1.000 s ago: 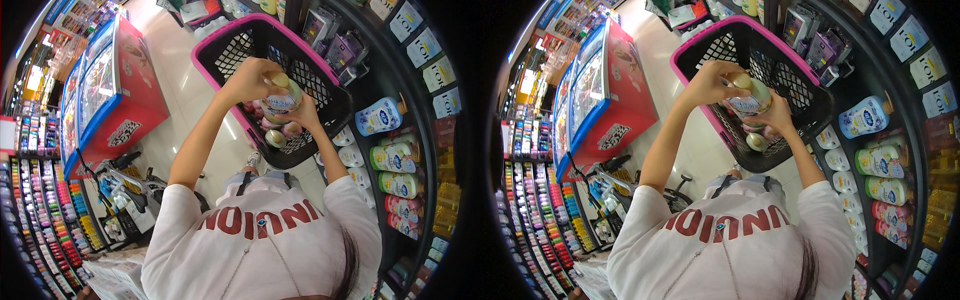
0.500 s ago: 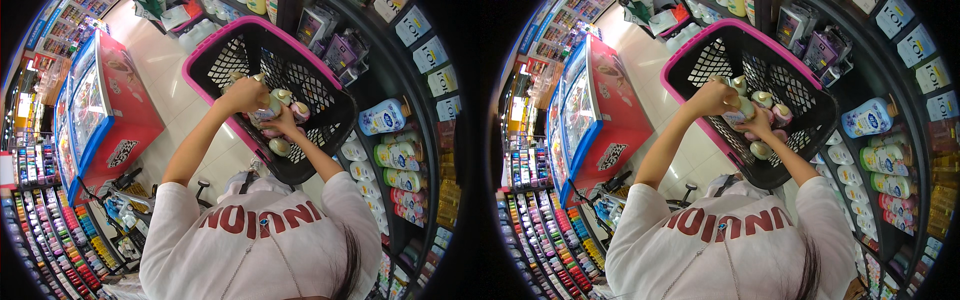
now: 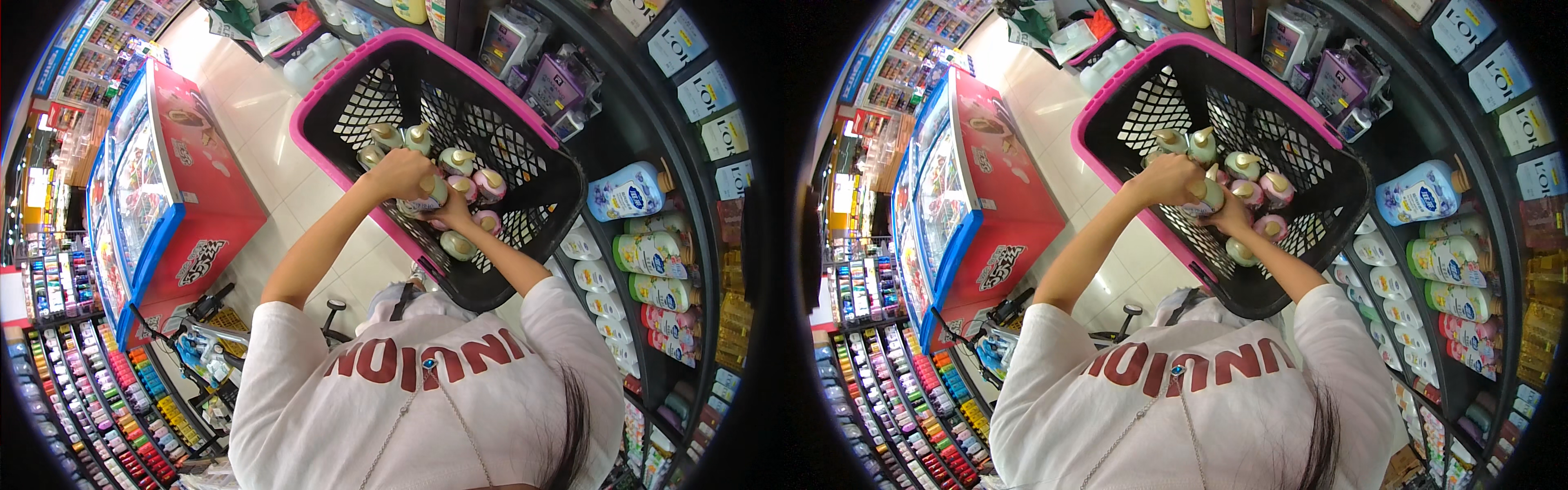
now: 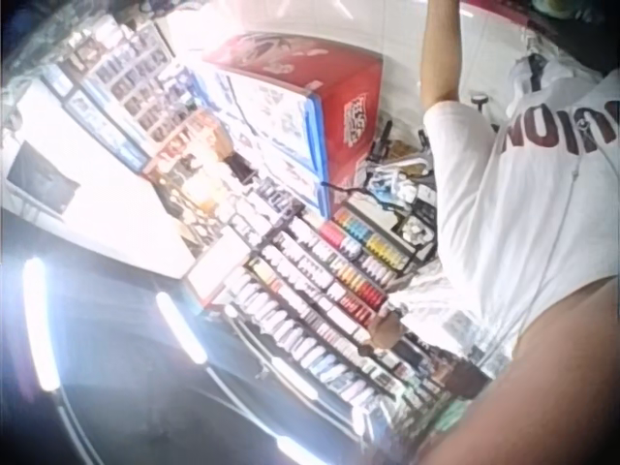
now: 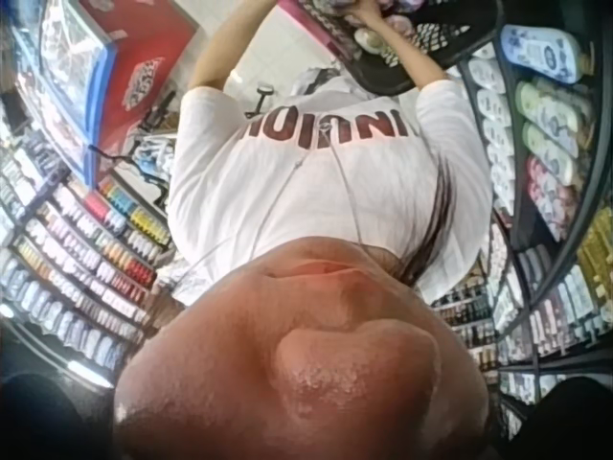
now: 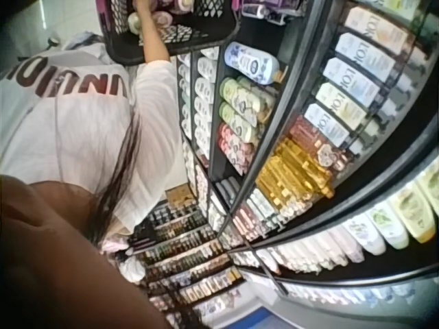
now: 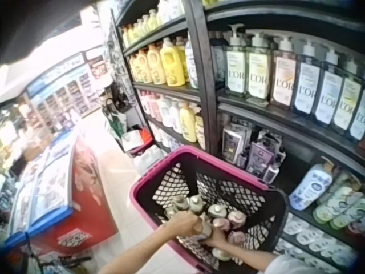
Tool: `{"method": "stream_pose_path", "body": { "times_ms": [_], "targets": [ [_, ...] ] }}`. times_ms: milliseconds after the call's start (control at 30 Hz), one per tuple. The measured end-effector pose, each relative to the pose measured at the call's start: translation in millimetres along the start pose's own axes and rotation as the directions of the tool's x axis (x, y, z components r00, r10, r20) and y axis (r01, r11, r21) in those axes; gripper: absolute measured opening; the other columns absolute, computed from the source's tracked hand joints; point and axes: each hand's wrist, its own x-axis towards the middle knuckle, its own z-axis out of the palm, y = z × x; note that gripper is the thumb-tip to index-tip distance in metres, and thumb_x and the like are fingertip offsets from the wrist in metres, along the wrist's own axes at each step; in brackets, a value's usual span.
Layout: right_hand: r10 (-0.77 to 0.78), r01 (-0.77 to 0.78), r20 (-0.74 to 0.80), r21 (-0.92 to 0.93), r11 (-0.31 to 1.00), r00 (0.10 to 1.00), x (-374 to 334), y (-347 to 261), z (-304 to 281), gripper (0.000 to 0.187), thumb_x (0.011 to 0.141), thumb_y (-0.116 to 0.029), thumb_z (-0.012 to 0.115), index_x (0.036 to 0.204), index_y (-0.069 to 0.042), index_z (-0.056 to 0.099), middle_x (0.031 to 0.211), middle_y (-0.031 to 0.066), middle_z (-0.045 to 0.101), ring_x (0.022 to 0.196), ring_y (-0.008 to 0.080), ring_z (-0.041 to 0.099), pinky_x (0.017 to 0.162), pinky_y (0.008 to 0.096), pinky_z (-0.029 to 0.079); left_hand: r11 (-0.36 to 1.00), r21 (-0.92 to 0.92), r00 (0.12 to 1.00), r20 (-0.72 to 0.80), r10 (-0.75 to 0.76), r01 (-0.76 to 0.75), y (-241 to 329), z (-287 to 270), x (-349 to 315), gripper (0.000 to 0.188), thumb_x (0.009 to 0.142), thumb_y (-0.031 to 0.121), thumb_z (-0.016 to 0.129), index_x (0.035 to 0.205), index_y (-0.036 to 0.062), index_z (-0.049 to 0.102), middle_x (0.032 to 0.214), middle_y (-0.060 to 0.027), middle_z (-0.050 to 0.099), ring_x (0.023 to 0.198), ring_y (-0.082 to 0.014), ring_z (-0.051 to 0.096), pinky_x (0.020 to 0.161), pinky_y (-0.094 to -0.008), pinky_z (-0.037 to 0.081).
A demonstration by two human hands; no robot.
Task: The person selects bottles from the store shelves and places them one by one into a shopping basket by hand.
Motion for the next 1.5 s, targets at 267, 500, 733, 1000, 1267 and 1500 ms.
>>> {"method": "stream_pose_path", "body": {
  "times_ms": [267, 500, 733, 1000, 1267, 1500],
  "targets": [
    [0.021, -0.009, 0.052, -0.219, 0.976, 0.998, -2, 23, 4, 0.081, 0.043, -0.029, 0.088, 0.112, -0.007, 0.053, 0.101, 0.0138, 0.063, 0.097, 0.0314, 0.059, 0.082, 0.0382, 0.046, 0.977, 0.168, 0.985, 0.138, 0.106, -0.129, -5, 45, 16, 0.034, 0.058, 0.026, 0.074, 0.086, 0.0107, 0.063, 0.072, -0.0136, 0.062, 0.069, -0.0316, 0.063, 0.060, -0.0405, 0.050],
    [0.029, -0.003, 0.105, -0.241, 0.971, 0.994, -9, 29, 15, 0.071, 0.047, -0.024, 0.085, 0.109, -0.003, 0.057, 0.087, 0.0186, 0.065, 0.081, 0.0307, 0.063, 0.073, 0.0374, 0.049, 0.948, 0.151, 0.886, 0.422, 0.193, -0.279, -14, 73, 19, 0.037, 0.062, 0.022, 0.072, 0.096, 0.0145, 0.062, 0.084, -0.0126, 0.064, 0.081, -0.0303, 0.064, 0.069, -0.0409, 0.051],
    [0.266, -0.055, 0.334, -0.526, 0.849, 0.905, 8, 28, 25, 0.081, 0.047, -0.019, 0.082, 0.118, -0.002, 0.047, 0.090, 0.0226, 0.063, 0.087, 0.0333, 0.062, 0.076, 0.0403, 0.049, 0.982, 0.118, 0.820, 0.569, 0.055, -0.148, -47, 121, 27, 0.043, 0.066, 0.009, 0.068, 0.107, 0.0118, 0.058, 0.089, -0.0140, 0.065, 0.091, -0.0304, 0.063, 0.078, -0.0411, 0.050],
    [0.226, 0.003, 0.472, -0.435, 0.901, 0.852, 13, 74, 37, 0.090, 0.053, -0.024, 0.078, 0.129, 0.001, 0.037, 0.105, 0.0265, 0.059, 0.097, 0.0371, 0.058, 0.086, 0.0382, 0.047, 0.973, 0.215, 0.743, 0.664, -0.081, -0.086, -54, 143, 48, 0.041, 0.064, 0.013, 0.070, 0.104, 0.0062, 0.060, 0.100, -0.0129, 0.064, 0.098, -0.0278, 0.061, 0.081, -0.0380, 0.049],
    [0.280, -0.004, 0.511, -0.477, 0.879, 0.813, 6, 62, 47, 0.085, 0.067, -0.022, 0.065, 0.138, -0.001, 0.024, 0.115, 0.0301, 0.053, 0.101, 0.0390, 0.056, 0.088, 0.0389, 0.045, 0.973, 0.211, 0.754, 0.653, -0.067, -0.097, -55, 160, 53, 0.042, 0.064, 0.013, 0.069, 0.104, 0.0057, 0.059, 0.100, -0.0137, 0.064, 0.097, -0.0292, 0.060, 0.081, -0.0384, 0.048],
    [0.270, -0.035, 0.492, -0.436, 0.899, 0.828, 4, 67, 40, 0.078, 0.070, -0.018, 0.060, 0.139, -0.005, 0.026, 0.113, 0.0304, 0.054, 0.100, 0.0388, 0.057, 0.087, 0.0402, 0.045, 0.978, 0.190, 0.788, 0.614, -0.045, -0.092, -62, 162, 56, 0.042, 0.064, 0.012, 0.068, 0.104, 0.0052, 0.058, 0.100, -0.0144, 0.063, 0.097, -0.0305, 0.060, 0.082, -0.0388, 0.048]
  ]
}}
